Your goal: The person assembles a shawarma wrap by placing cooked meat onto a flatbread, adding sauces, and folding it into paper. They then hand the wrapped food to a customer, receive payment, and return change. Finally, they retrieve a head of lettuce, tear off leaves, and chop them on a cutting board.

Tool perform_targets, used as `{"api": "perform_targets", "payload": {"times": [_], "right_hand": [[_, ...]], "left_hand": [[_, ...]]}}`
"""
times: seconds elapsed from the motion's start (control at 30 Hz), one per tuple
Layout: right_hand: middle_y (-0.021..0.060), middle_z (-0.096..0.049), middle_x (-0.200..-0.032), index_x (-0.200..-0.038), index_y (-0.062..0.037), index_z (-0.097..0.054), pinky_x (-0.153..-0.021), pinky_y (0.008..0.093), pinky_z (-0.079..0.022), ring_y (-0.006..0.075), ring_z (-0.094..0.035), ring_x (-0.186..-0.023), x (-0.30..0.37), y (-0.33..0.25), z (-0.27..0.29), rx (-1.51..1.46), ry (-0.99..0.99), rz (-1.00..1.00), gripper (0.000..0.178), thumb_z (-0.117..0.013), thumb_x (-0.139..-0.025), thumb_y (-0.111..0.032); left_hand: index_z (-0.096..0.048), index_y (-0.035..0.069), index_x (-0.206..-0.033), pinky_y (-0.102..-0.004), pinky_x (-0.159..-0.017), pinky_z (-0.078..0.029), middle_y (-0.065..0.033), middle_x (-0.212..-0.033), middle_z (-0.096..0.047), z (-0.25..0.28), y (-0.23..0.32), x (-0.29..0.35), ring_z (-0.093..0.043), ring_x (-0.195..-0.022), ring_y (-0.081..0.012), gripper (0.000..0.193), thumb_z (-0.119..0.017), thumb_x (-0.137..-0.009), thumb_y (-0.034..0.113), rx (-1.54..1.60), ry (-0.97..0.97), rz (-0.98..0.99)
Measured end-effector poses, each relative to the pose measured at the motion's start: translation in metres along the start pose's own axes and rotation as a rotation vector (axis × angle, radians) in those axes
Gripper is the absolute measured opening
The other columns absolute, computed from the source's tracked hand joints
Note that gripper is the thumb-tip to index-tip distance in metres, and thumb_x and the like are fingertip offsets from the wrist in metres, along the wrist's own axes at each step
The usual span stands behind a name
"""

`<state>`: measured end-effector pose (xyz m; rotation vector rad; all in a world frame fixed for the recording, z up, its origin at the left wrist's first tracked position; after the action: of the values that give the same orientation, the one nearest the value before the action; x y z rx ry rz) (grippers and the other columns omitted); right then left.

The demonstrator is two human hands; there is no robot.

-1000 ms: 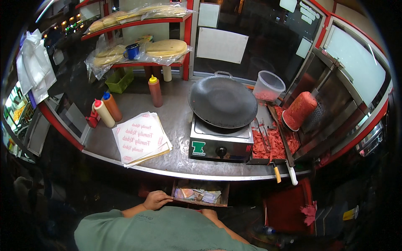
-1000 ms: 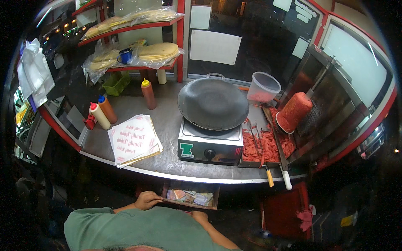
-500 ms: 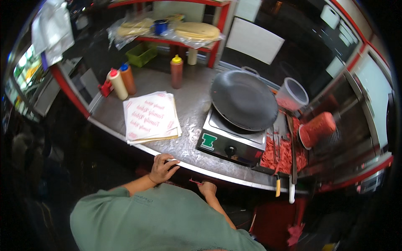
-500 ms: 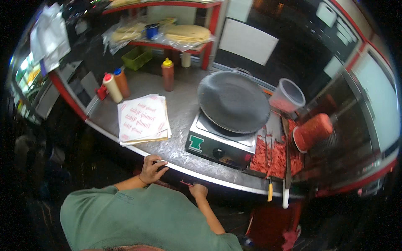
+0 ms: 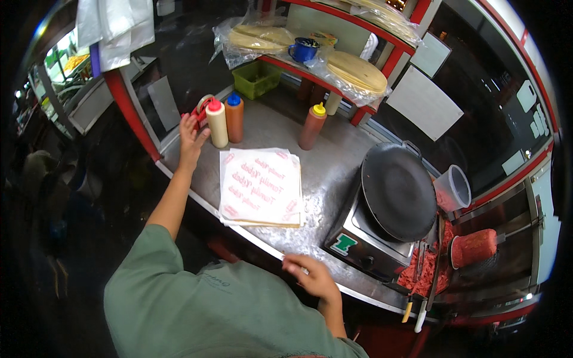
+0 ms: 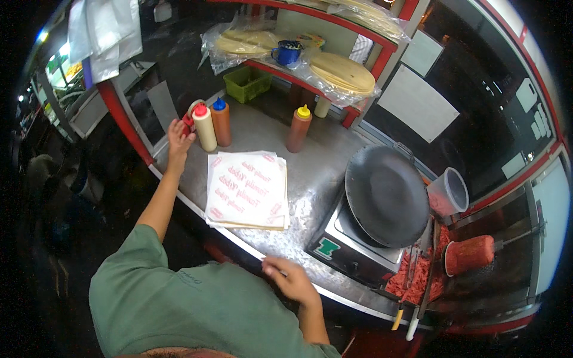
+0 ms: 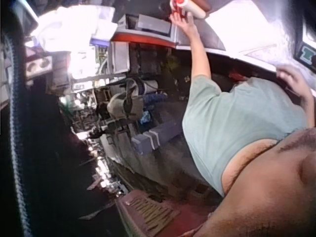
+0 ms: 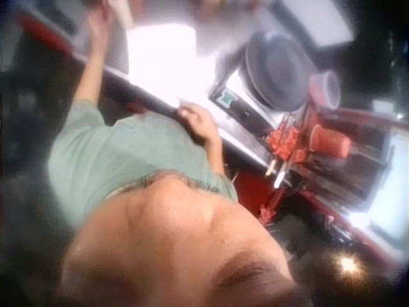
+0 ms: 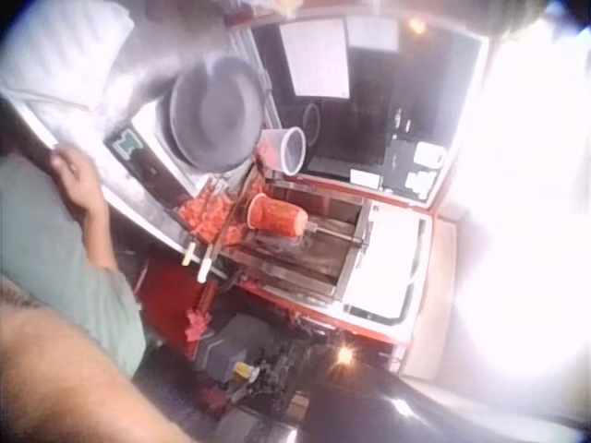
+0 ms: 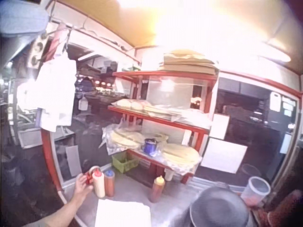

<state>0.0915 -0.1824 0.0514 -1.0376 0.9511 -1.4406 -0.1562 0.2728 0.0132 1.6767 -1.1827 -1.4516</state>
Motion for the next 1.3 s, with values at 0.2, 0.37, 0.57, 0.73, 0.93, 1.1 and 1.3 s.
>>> {"api": "perform_targets", "payload": {"times": [0.2,0.37,0.57,0.73,0.93,1.1,1.3], "right_hand": [[0.0251,-0.064,-0.135,-0.137,0.0011,-0.062,-0.106,0.0477,-0.048,0.0415,-0.058,-0.124,-0.150,0.008,0.035,0.442,0.667,-0.054,0.057,-0.076,-0.093,-0.033],[0.0260,-0.061,-0.135,-0.138,0.0029,-0.058,-0.105,0.0516,-0.047,0.0421,-0.055,-0.127,-0.210,0.018,0.029,0.788,0.742,-0.415,0.078,-0.085,-0.083,-0.045],[0.0209,-0.064,-0.130,-0.135,-0.0017,-0.057,-0.103,0.0513,-0.048,0.0388,-0.057,-0.126,-0.240,0.010,0.020,0.753,0.648,-0.672,0.085,-0.093,-0.071,-0.045],[0.0212,-0.064,-0.131,-0.126,0.0016,-0.061,-0.106,0.0500,-0.047,0.0389,-0.057,-0.129,-0.247,0.021,0.025,0.664,0.556,-0.759,0.082,-0.096,-0.067,-0.043],[0.0291,-0.072,-0.109,-0.118,0.0005,-0.060,-0.092,0.0521,-0.053,0.0468,-0.068,-0.107,-0.236,0.000,0.013,0.390,0.617,-0.491,0.041,-0.076,-0.092,-0.026],[0.0292,-0.070,-0.105,-0.115,-0.0062,-0.055,-0.084,0.0531,-0.052,0.0514,-0.067,-0.103,-0.238,-0.076,0.017,0.342,0.605,-0.095,0.021,-0.066,-0.099,-0.015],[0.0082,-0.072,-0.105,-0.123,0.0002,-0.064,-0.086,0.0319,-0.053,0.0159,-0.064,-0.093,-0.299,-0.165,0.072,0.201,0.600,0.098,0.025,-0.067,-0.099,-0.005]], "left_hand": [[-0.051,0.005,-0.146,-0.0383,-0.107,-0.049,-0.0089,-0.131,-0.065,-0.049,-0.083,-0.066,-0.063,-0.122,-0.0226,0.082,-0.093,-0.077,0.020,-0.079,-0.745,0.393],[-0.052,0.005,-0.142,-0.0389,-0.104,-0.050,-0.0078,-0.126,-0.066,-0.139,-0.116,-0.055,-0.063,-0.117,-0.0219,0.078,-0.092,-0.078,0.023,0.005,-0.900,0.381],[-0.042,0.001,-0.152,-0.0430,-0.111,-0.046,-0.0218,-0.142,-0.059,-0.225,-0.103,-0.025,-0.057,-0.133,-0.0350,0.088,-0.086,-0.085,0.037,-0.285,-0.998,0.142],[-0.048,0.000,-0.150,-0.0461,-0.113,-0.045,-0.0249,-0.144,-0.059,-0.215,-0.084,-0.028,-0.057,-0.135,-0.0393,0.076,-0.078,-0.093,0.041,-0.561,-1.232,0.073],[-0.052,0.000,-0.142,-0.0400,-0.114,-0.042,-0.0169,-0.144,-0.058,-0.080,-0.059,-0.016,-0.054,-0.135,-0.0277,0.046,-0.064,-0.106,0.026,-0.045,-0.332,-0.015],[-0.042,-0.001,-0.149,-0.0402,-0.119,-0.036,-0.0178,-0.152,-0.048,0.004,-0.039,0.058,-0.046,-0.142,-0.0270,0.055,-0.062,-0.106,0.026,0.222,0.001,0.393],[-0.039,0.000,-0.153,-0.0456,-0.110,-0.049,-0.0197,-0.147,-0.056,-0.027,0.072,0.020,-0.059,-0.133,-0.0288,0.057,-0.054,-0.109,0.033,0.710,-0.506,0.585]]}}
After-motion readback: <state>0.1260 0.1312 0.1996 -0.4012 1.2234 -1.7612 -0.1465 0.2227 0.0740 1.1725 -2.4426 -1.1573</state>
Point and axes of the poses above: each hand's wrist, its own x-axis away from the middle knuckle, its own z-axis out of the back of the hand, y = z × x, the point moved 4 cm from there along -x, towards the middle knuckle
